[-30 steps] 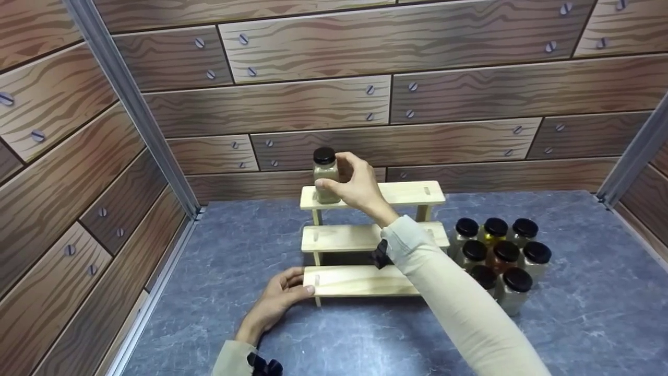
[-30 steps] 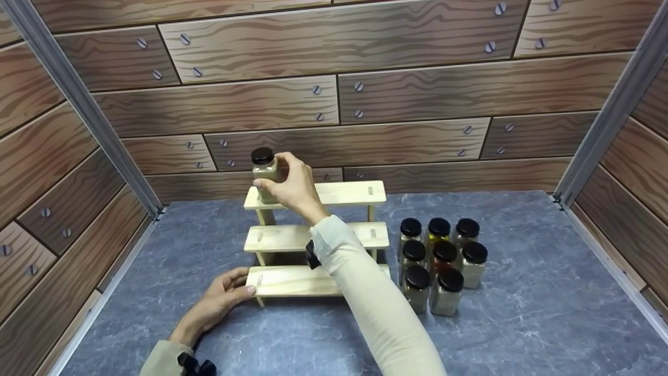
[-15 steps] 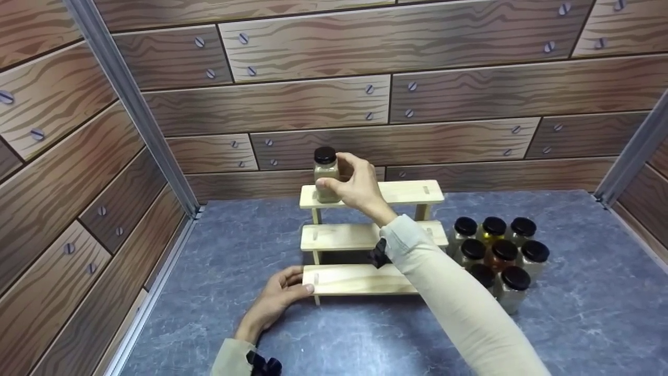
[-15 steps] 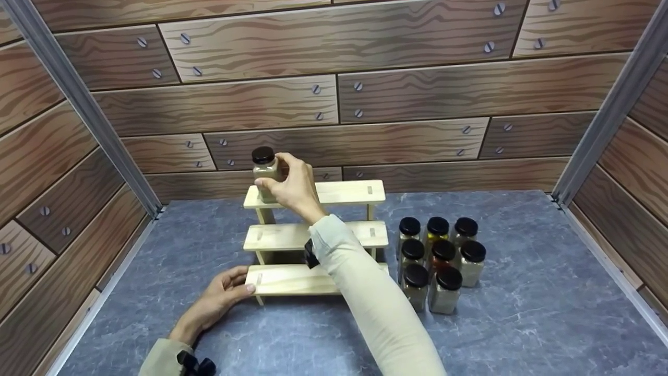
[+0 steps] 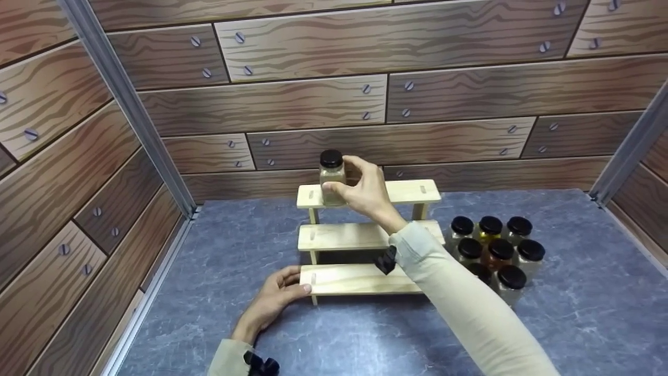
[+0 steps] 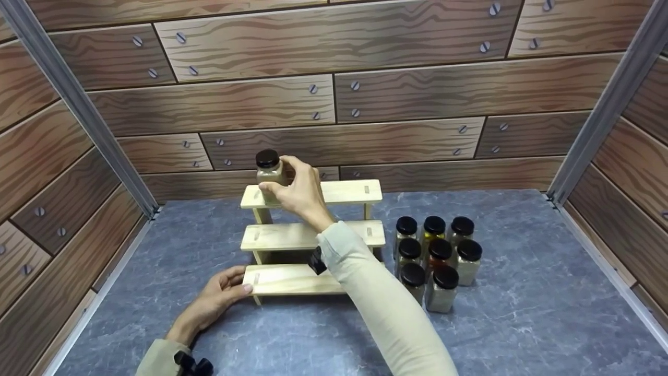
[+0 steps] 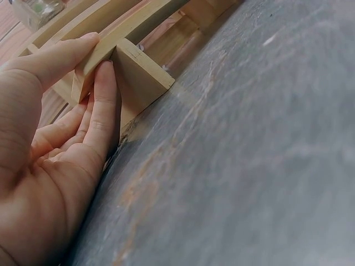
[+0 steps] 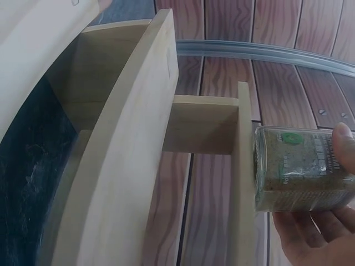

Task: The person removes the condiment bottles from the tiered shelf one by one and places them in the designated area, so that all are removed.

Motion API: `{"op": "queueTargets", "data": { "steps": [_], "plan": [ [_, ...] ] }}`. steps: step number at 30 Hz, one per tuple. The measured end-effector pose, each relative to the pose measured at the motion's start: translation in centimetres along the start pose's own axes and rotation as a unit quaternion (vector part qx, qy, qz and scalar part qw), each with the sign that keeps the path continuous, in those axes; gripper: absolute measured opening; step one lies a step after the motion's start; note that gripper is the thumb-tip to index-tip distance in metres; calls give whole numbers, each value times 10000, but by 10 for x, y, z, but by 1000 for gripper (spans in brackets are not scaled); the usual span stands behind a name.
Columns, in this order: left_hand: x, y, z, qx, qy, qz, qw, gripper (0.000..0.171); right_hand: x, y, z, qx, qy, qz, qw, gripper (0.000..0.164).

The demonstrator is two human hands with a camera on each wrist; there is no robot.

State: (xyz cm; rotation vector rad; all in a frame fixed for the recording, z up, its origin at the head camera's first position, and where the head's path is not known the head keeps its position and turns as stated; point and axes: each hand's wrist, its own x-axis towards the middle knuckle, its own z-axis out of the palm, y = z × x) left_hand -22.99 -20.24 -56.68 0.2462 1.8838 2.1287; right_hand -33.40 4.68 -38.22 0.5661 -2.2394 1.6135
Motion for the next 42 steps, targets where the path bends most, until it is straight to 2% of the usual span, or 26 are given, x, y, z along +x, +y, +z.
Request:
{"op": "queueTargets", "data": {
  "steps": [10,24,31,42],
  "plan": [
    [-2,1,-1,24,-9,12,10000,66,-17,-11,-27,329,-20,3,9995,58],
    [-2,2,-1,68,-88,33,9999,66,-40,-18,-73,-7,13,-51,10000,55],
    [-3,3,-1,112,7,37,9999,66,-52,-14,-91,-58,-17,-173,9998,57],
    [-2,2,2,105,25,-36,9999,68,-70,-11,-120,-98,2,76,9999,57]
  ]
}}
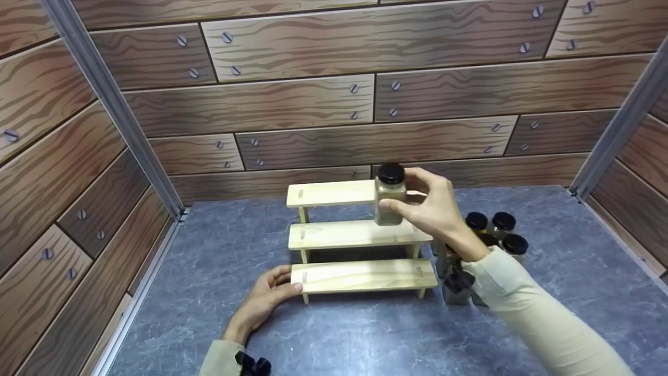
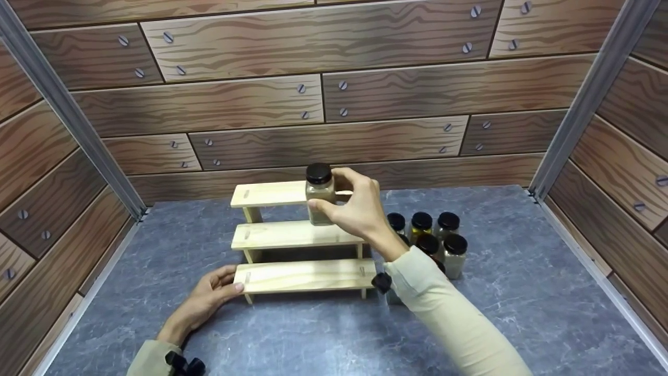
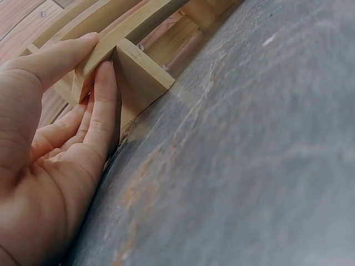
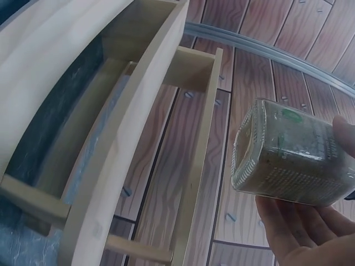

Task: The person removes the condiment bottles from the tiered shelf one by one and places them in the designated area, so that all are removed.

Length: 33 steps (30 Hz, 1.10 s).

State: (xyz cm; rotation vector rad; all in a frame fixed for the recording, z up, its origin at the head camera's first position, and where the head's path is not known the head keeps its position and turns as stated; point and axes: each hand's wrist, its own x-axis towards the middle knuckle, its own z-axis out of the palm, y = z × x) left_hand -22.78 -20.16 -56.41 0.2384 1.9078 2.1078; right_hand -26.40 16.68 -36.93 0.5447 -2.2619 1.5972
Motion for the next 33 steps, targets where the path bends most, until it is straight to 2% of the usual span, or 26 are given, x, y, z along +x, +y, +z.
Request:
{"op": "queueTargets", "data": {
  "steps": [5,19,26,33],
  "plan": [
    [-1,0,0,23,2,-13,10000,67,-8,1,-11,-283,33,-9,9996,58],
    [0,-2,0,-15,-63,77,9999,65,-33,9,-47,-322,70,15,9995,59],
    [0,-2,0,-46,-36,44,10000,66,-50,15,-61,-509,213,41,9985,59],
    [1,-1,0,-42,-54,52,10000,67,-59,20,-74,-395,357,-22,9986,55]
  ]
}}
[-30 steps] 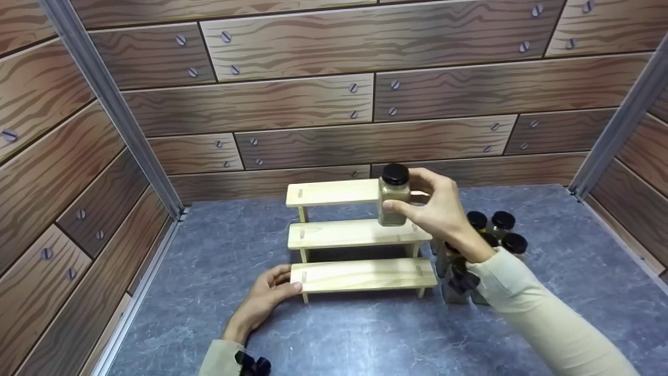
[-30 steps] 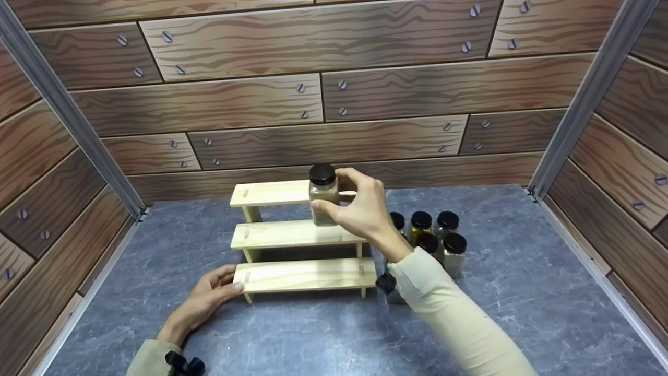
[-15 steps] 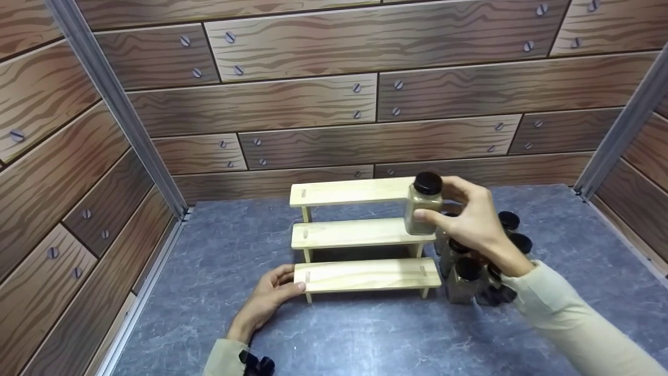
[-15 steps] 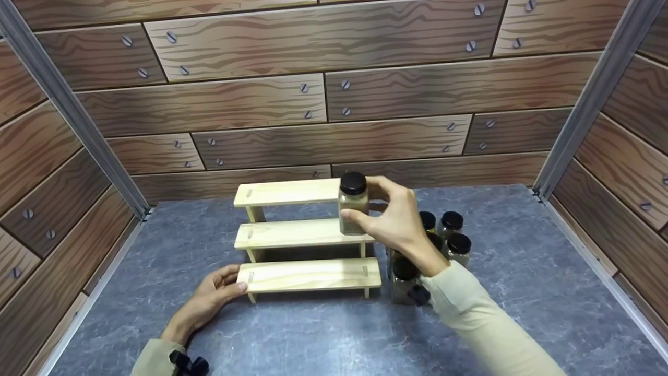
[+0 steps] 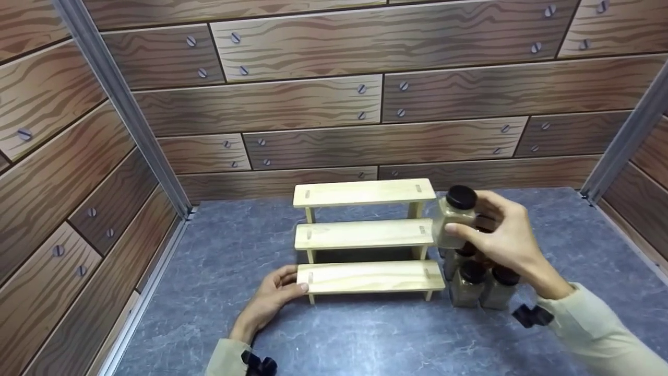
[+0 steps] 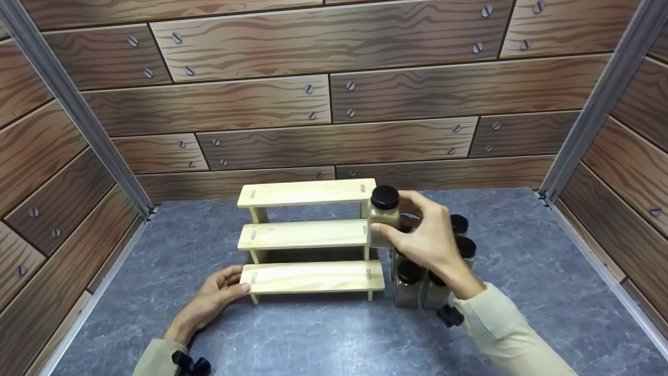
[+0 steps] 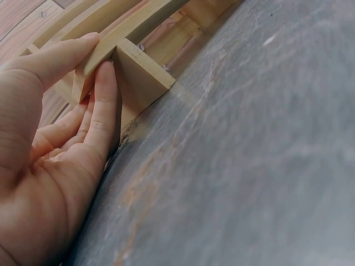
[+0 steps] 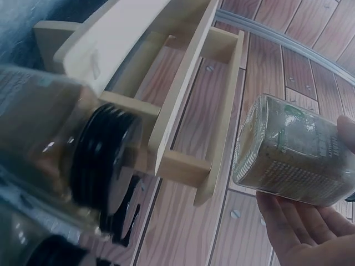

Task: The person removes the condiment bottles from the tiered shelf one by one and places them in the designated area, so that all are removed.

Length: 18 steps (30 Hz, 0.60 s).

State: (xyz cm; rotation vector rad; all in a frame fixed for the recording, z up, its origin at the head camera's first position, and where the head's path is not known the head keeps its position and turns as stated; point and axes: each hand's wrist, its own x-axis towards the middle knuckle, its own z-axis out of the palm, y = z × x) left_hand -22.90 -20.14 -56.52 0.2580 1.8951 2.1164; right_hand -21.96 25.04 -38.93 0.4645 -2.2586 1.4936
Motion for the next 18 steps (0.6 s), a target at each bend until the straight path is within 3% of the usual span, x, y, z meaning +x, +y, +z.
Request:
{"op": "queueTargets", "data": {
  "steps": [11,18],
  "plan": [
    [0,-4,-1,-67,-120,61,9999,65,-19,15,-25,-460,224,-39,9987,56],
    [0,-4,-3,-52,-45,108,9999,65,-27,23,-37,-316,247,33,9992,56]
  ]
}}
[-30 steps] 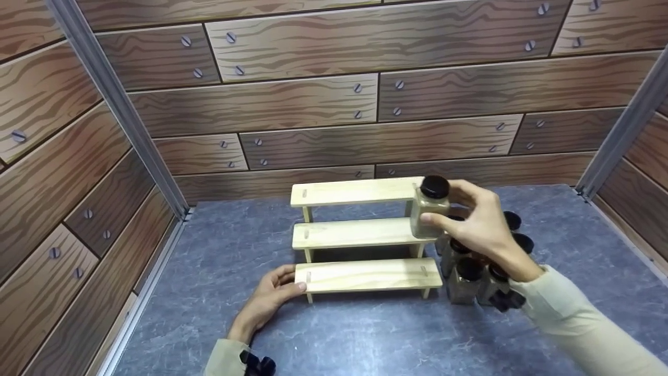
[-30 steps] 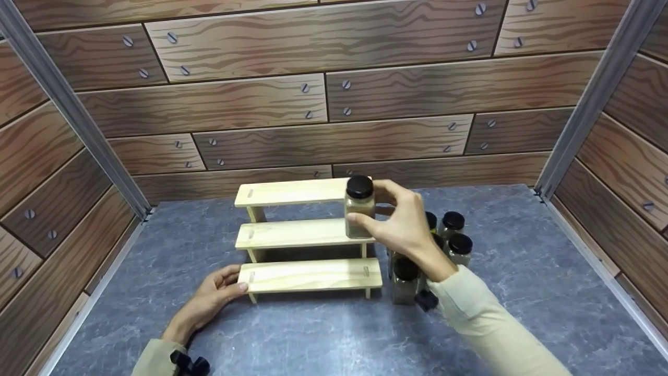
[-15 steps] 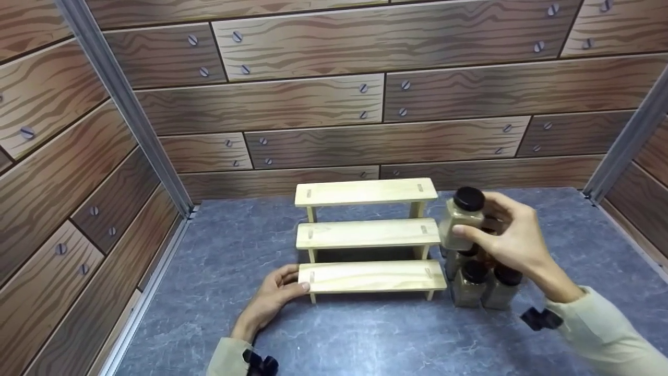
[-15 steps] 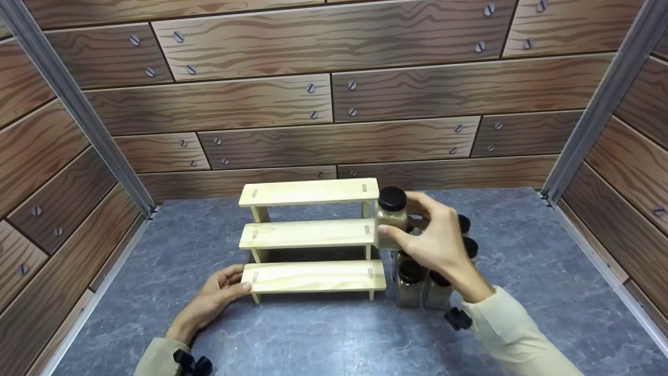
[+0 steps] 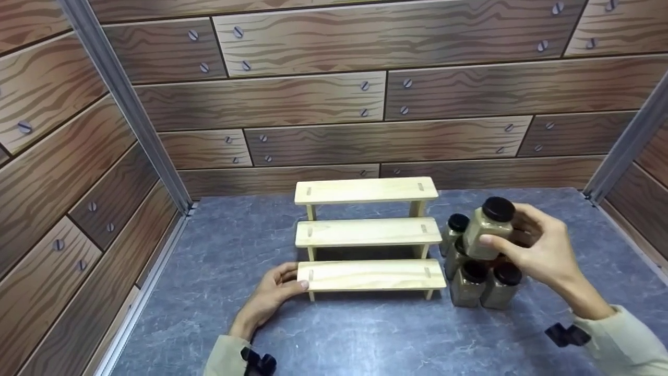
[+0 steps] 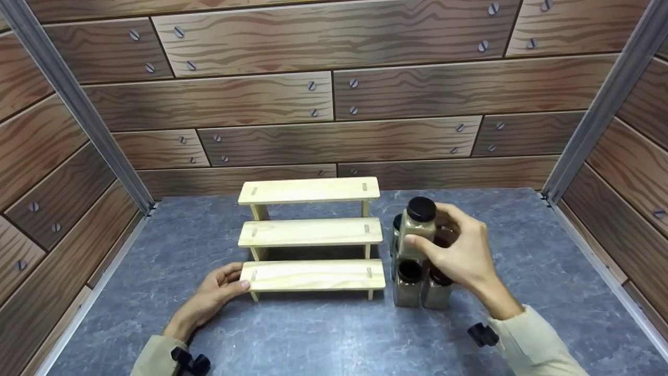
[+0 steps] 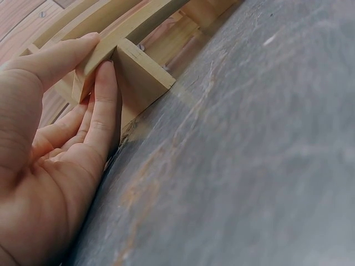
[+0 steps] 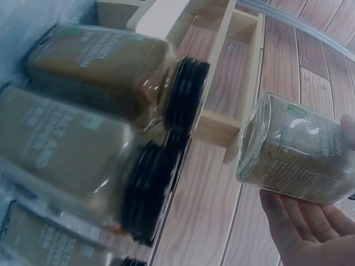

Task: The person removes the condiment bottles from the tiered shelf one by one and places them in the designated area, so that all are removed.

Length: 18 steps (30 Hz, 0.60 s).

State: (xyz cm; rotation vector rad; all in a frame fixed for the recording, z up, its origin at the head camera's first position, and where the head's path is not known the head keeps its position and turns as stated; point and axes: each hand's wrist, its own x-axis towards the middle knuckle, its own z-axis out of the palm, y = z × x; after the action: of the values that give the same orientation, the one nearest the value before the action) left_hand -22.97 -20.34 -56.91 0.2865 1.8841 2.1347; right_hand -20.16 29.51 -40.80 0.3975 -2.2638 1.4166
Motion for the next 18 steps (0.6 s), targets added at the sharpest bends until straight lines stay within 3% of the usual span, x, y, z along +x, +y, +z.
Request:
{"op": "queueTargets", "data": {
  "steps": [11,18],
  "plan": [
    [-2,0,1,4,-8,2,10000,64,-13,15,-17,312,121,90,9994,57],
    [-1,1,0,84,-19,22,10000,66,-19,20,-28,39,266,12,9996,60]
  ]
}}
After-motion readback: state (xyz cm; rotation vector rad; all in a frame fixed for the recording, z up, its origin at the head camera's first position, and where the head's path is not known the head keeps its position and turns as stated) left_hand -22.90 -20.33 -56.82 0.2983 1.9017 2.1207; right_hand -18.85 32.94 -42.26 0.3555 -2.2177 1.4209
